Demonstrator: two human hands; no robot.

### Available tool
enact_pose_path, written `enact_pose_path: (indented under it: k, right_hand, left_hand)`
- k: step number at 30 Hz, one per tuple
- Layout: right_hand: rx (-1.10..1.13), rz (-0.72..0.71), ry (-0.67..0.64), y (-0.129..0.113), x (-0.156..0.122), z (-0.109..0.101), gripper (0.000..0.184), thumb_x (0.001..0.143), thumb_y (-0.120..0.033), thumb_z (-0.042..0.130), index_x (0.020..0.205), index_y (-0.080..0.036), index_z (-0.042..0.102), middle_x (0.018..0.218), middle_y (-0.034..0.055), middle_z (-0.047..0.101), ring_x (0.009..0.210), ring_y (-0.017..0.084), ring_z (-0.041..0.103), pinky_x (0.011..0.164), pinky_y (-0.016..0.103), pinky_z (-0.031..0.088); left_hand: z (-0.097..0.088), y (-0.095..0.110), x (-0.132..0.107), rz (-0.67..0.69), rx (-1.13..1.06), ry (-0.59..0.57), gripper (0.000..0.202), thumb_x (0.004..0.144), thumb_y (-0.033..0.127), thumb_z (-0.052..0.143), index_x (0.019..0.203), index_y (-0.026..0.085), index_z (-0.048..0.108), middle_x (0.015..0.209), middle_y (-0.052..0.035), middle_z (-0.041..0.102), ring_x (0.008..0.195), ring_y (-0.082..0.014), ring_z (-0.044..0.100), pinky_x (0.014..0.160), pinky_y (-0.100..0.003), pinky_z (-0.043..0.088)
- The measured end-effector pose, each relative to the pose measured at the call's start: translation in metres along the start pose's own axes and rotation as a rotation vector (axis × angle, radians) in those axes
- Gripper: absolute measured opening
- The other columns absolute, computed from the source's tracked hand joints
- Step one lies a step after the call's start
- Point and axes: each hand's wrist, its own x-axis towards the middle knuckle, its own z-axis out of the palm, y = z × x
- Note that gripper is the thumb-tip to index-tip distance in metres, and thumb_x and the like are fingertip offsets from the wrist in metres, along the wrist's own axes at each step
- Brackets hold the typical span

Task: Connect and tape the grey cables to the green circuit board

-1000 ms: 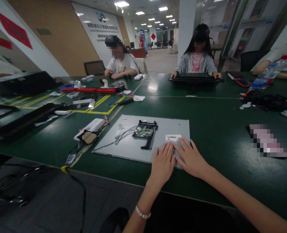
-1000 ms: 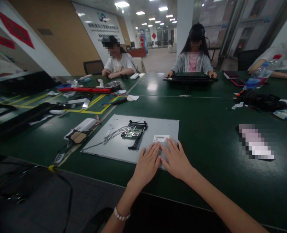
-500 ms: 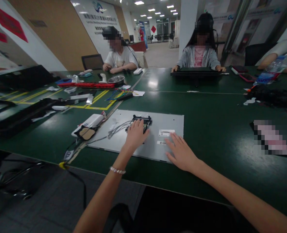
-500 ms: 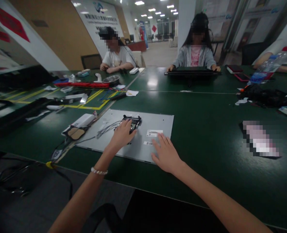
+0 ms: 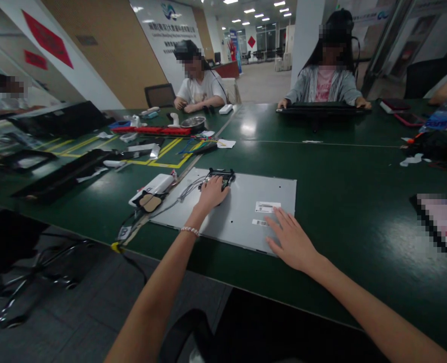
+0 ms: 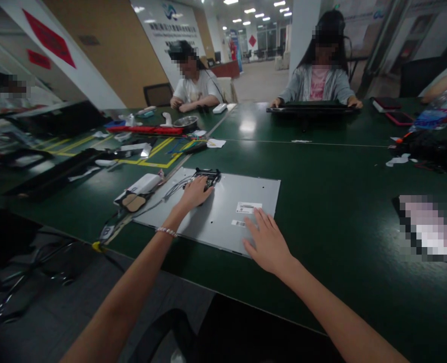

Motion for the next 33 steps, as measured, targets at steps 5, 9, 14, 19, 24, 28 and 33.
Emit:
enact_pose_path:
  k: [5, 9, 14, 19, 24, 28, 33]
  right_hand:
    - [0.001, 0.004, -0.007, 0.001, 0.0, 0.001, 0.06, 0.098, -0.046, 0.038, 0.15, -0.016, 0.038, 0.162, 0.0132, 0.021, 0.149, 0.03, 0.014, 0.12, 0.049, 0.017]
    - [0.0, 0.005, -0.013, 0.001, 0.001, -0.001, 0.06, 0.098, -0.045, 0.039, 0.15, -0.016, 0.038, 0.162, 0.0135, 0.021, 0.149, 0.029, 0.014, 0.12, 0.048, 0.017]
    - [-0.003, 0.013, -0.018, -0.002, 0.002, -0.006, 0.059, 0.098, -0.044, 0.039, 0.149, -0.014, 0.04, 0.161, 0.0165, 0.023, 0.149, 0.03, 0.015, 0.12, 0.047, 0.017]
    - [0.006, 0.018, -0.034, -0.003, 0.002, -0.007, 0.059, 0.098, -0.044, 0.039, 0.15, -0.015, 0.038, 0.162, 0.0161, 0.021, 0.149, 0.028, 0.013, 0.12, 0.046, 0.015]
    - [0.013, 0.029, -0.048, -0.002, 0.003, -0.006, 0.06, 0.098, -0.045, 0.039, 0.151, -0.017, 0.036, 0.163, 0.0138, 0.018, 0.15, 0.027, 0.01, 0.12, 0.046, 0.014]
    - [0.013, 0.027, -0.047, -0.003, 0.003, -0.007, 0.059, 0.098, -0.044, 0.04, 0.151, -0.017, 0.037, 0.163, 0.014, 0.017, 0.15, 0.027, 0.01, 0.12, 0.046, 0.014]
    - [0.017, 0.016, -0.052, -0.002, 0.003, -0.008, 0.06, 0.098, -0.046, 0.039, 0.151, -0.017, 0.035, 0.163, 0.0144, 0.017, 0.15, 0.027, 0.01, 0.12, 0.047, 0.015]
  left_hand:
    - [0.0, -0.007, 0.002, 0.015, 0.0, -0.004, 0.054, 0.094, 0.041, 0.044, 0.14, 0.013, 0.046, 0.147, -0.0169, 0.046, 0.139, -0.0319, 0.037, 0.112, -0.05, 0.031]
    - [-0.013, -0.009, 0.013, 0.045, -0.026, 0.065, 0.045, 0.096, 0.039, 0.041, 0.131, 0.015, 0.054, 0.135, -0.015, 0.058, 0.125, -0.0287, 0.053, 0.104, -0.041, 0.041]
    - [-0.029, -0.012, 0.055, 0.041, 0.075, 0.032, 0.043, 0.097, 0.027, 0.031, 0.13, 0.013, 0.055, 0.131, -0.0158, 0.06, 0.123, -0.0264, 0.055, 0.103, -0.038, 0.04]
    - [-0.02, -0.014, 0.08, 0.03, 0.118, -0.117, 0.037, 0.095, 0.025, 0.035, 0.106, 0.016, 0.07, 0.115, -0.0176, 0.069, 0.118, -0.0296, 0.058, 0.104, -0.047, 0.037]
    - [-0.006, -0.013, 0.086, -0.001, 0.095, -0.141, 0.04, 0.094, 0.023, 0.034, 0.107, 0.015, 0.07, 0.12, -0.0187, 0.067, 0.128, -0.0332, 0.049, 0.108, -0.06, 0.029]
    - [-0.004, -0.012, 0.09, -0.018, 0.044, -0.108, 0.042, 0.095, 0.023, 0.03, 0.115, 0.014, 0.066, 0.13, -0.0177, 0.062, 0.137, -0.032, 0.04, 0.11, -0.063, 0.025]
    - [-0.023, -0.037, 0.085, -0.013, -0.019, -0.022, 0.046, 0.094, 0.021, 0.031, 0.132, 0.016, 0.057, 0.145, -0.012, 0.051, 0.141, -0.0241, 0.037, 0.114, -0.046, 0.031]
